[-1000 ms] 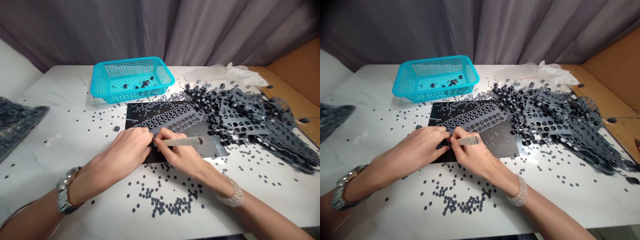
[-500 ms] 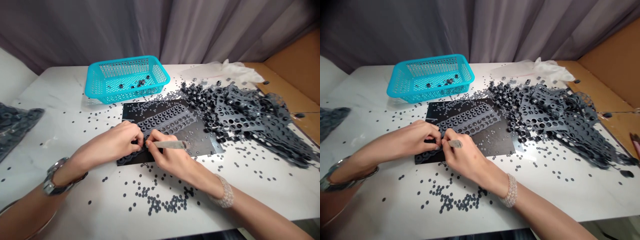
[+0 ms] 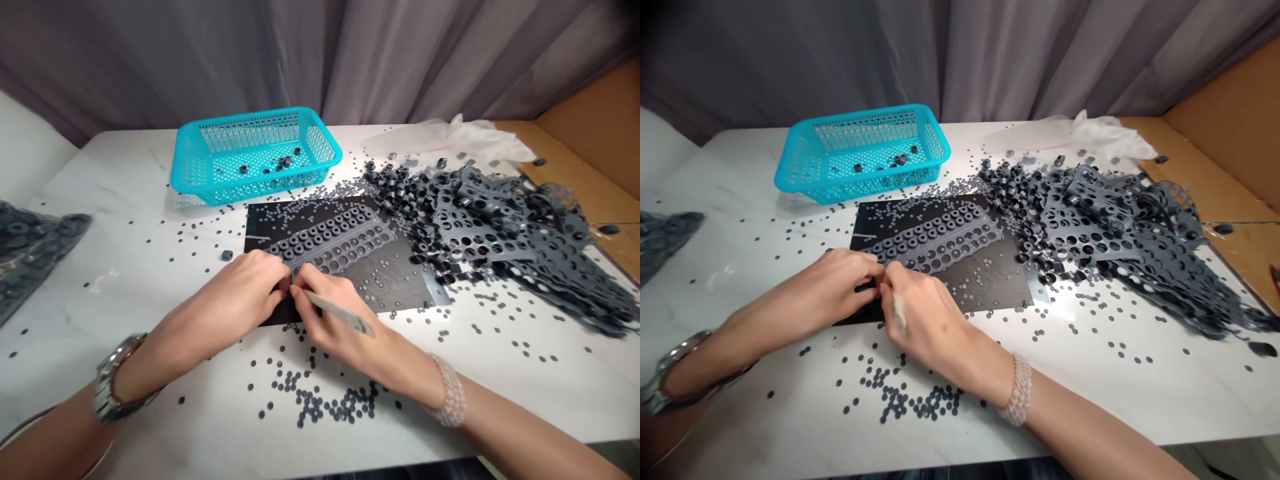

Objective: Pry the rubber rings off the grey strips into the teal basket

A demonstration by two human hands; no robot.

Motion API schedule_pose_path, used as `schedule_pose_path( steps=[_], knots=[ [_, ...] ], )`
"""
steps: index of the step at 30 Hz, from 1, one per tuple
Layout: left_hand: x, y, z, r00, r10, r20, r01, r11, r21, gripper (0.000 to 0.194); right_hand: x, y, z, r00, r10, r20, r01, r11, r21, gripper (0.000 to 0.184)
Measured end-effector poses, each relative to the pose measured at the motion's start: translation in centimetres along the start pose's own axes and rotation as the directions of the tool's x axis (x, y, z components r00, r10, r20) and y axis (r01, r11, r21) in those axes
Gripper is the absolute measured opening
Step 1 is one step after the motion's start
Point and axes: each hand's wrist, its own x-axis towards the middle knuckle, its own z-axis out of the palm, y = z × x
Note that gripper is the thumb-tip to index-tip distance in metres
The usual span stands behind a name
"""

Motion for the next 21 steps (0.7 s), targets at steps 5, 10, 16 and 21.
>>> schedule_pose_path(
  steps=[5,10,16,21],
  knots=[
    [-0.3,-0.4,-3.0,0.955,0.07,0.288,-0.027,0.988,-0.152,0.013,-0.1,-0.1,0.3,0.998,-0.064,0.025,0.064,0.998,-0.026,0.014],
    [-1.1,-2.1,-4.9,0.98,-0.196,0.044,0.196,0.889,-0.414,0.009,0.5,0.2,-0.4,0.995,0.081,-0.057,-0.071,0.984,0.161,0.019],
    [-0.2,-2.7,-2.4,0.922,-0.343,0.179,0.236,0.135,-0.962,0.01,0.9,1.2,-2.1,0.961,0.167,-0.219,-0.08,0.931,0.356,0.026],
    [0.3,-1.9,-1.6,0.906,-0.28,0.318,0.232,-0.298,-0.926,0.014,1.1,1.8,-2.2,0.966,0.117,-0.23,-0.071,0.977,0.202,0.026]
  ],
)
